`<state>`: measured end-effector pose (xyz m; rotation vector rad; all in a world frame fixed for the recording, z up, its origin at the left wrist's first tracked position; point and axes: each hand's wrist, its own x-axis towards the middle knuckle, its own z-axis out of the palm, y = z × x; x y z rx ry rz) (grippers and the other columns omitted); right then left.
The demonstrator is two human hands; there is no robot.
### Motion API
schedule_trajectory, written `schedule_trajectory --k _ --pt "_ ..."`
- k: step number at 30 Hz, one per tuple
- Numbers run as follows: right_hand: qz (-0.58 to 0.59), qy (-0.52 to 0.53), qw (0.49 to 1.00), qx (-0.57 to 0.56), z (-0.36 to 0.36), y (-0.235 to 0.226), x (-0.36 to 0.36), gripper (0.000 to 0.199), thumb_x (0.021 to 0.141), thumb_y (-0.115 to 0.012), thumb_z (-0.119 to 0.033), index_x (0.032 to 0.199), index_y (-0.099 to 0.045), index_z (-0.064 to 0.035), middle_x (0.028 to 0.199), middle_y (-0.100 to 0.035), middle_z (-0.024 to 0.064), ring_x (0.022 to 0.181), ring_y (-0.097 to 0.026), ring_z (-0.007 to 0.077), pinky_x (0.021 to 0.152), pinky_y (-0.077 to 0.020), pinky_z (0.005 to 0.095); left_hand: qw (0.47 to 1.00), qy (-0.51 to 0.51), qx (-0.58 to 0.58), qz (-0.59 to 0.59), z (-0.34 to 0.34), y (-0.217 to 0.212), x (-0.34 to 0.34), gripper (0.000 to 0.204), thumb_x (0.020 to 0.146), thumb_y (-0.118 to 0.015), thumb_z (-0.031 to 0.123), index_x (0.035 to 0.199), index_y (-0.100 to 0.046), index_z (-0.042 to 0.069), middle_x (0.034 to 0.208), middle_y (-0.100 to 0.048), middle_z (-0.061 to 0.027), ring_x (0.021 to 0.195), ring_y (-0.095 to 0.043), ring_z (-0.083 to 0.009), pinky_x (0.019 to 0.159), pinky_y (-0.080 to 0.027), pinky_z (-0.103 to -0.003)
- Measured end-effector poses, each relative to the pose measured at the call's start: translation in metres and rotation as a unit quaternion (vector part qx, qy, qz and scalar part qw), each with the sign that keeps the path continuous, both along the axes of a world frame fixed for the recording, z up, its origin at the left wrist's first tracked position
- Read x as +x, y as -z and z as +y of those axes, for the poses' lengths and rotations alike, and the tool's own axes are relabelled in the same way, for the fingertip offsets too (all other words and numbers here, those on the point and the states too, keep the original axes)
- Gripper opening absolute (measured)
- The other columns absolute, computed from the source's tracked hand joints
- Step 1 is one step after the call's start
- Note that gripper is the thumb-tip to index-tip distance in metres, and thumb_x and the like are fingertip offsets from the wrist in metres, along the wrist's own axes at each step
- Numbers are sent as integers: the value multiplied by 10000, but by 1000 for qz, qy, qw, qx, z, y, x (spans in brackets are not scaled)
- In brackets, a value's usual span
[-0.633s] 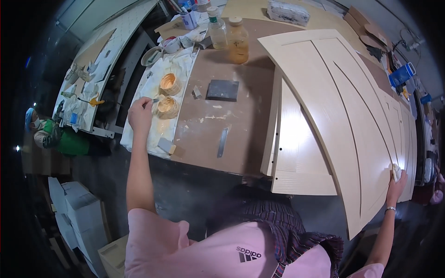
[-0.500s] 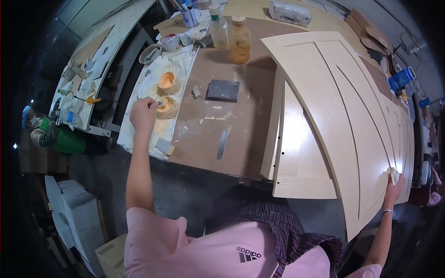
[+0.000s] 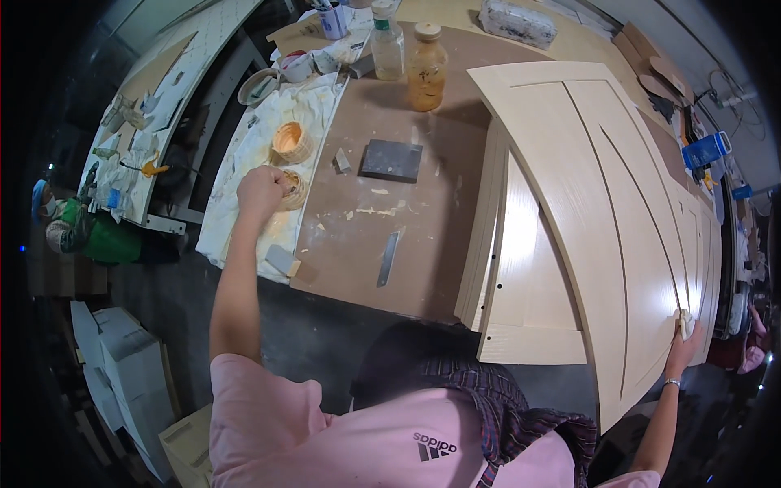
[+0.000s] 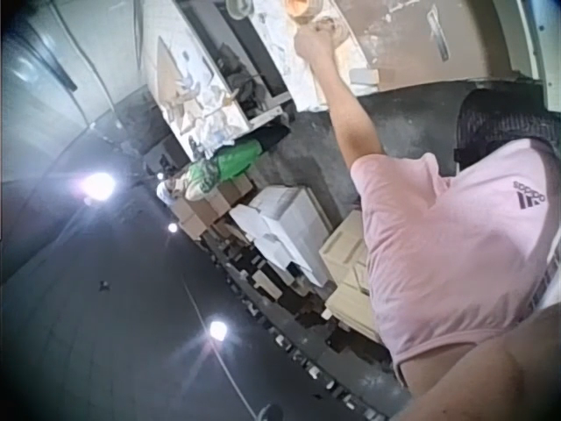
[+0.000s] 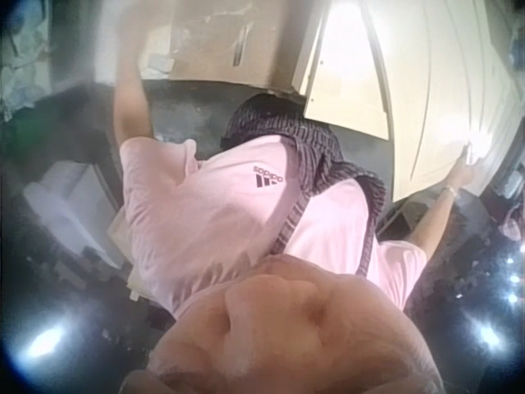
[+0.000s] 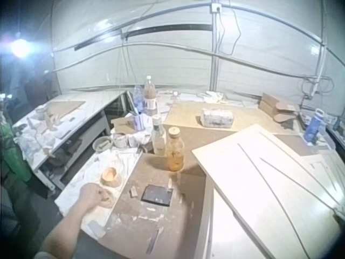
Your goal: The person cleans and scrapes wooden furniture panels using a scraper tool and a cloth.
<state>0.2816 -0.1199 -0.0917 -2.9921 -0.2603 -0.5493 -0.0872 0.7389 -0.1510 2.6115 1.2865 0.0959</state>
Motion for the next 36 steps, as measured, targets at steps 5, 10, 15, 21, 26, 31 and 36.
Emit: schedule_trajectory --k 5,10,15,21,26,31,36 --pt "5 -1 1000 5 -12 4 5 376 916 -590 -72 1263 -524 59 1197 -552 226 1133 -522 446 984 -416 472 998 -13 -48 25 11 -4 2 124 740 -743 185 831 -800 123 825 -747 -151 773 -719 -326 727 -556 -431" --pt "-37 -7 999 -10 -11 8 3 352 937 -617 -114 1246 -538 35 1174 -558 222 1112 -534 436 966 -425 470 998 0 -28 53 12 -5 -1 130 739 -728 190 817 -799 113 798 -743 -149 767 -721 -321 724 -555 -421" --pt "-41 -31 999 18 -3 3 -1 294 948 -637 -138 1192 -557 6 1119 -565 188 1063 -550 411 926 -438 452 997 -30 -69 5 13 -5 -6 121 740 -736 185 783 -780 81 731 -717 -150 709 -705 -308 683 -536 -405" --pt "2 -1 1000 24 9 -5 -5 313 963 -610 -121 1238 -572 22 1144 -581 207 1085 -571 390 966 -440 429 957 -46 -230 -172 38 27 -31 105 729 -763 90 756 -750 -10 668 -692 -90 618 -628 -176 628 -487 -341" --pt "-19 -21 1000 12 0 -2 -2 264 951 -636 -140 1162 -563 1 1093 -568 186 1033 -560 402 905 -441 447 944 -87 -231 -219 32 31 -35 110 749 -766 79 766 -746 -28 666 -683 -65 625 -610 -140 628 -474 -313" --pt "-7 -29 999 24 -2 0 2 265 954 -634 -148 1159 -567 5 1098 -569 190 1034 -558 402 909 -440 447 963 -113 -162 -185 24 19 -35 108 751 -769 123 784 -764 21 690 -707 -79 631 -645 -176 636 -492 -333" --pt "-7 -17 1000 26 -1 0 0 287 953 -621 -138 1189 -565 17 1124 -567 197 1068 -556 410 933 -438 451 998 -42 -40 30 4 1 -7 124 738 -754 205 790 -779 95 770 -740 -112 731 -715 -274 680 -531 -396"
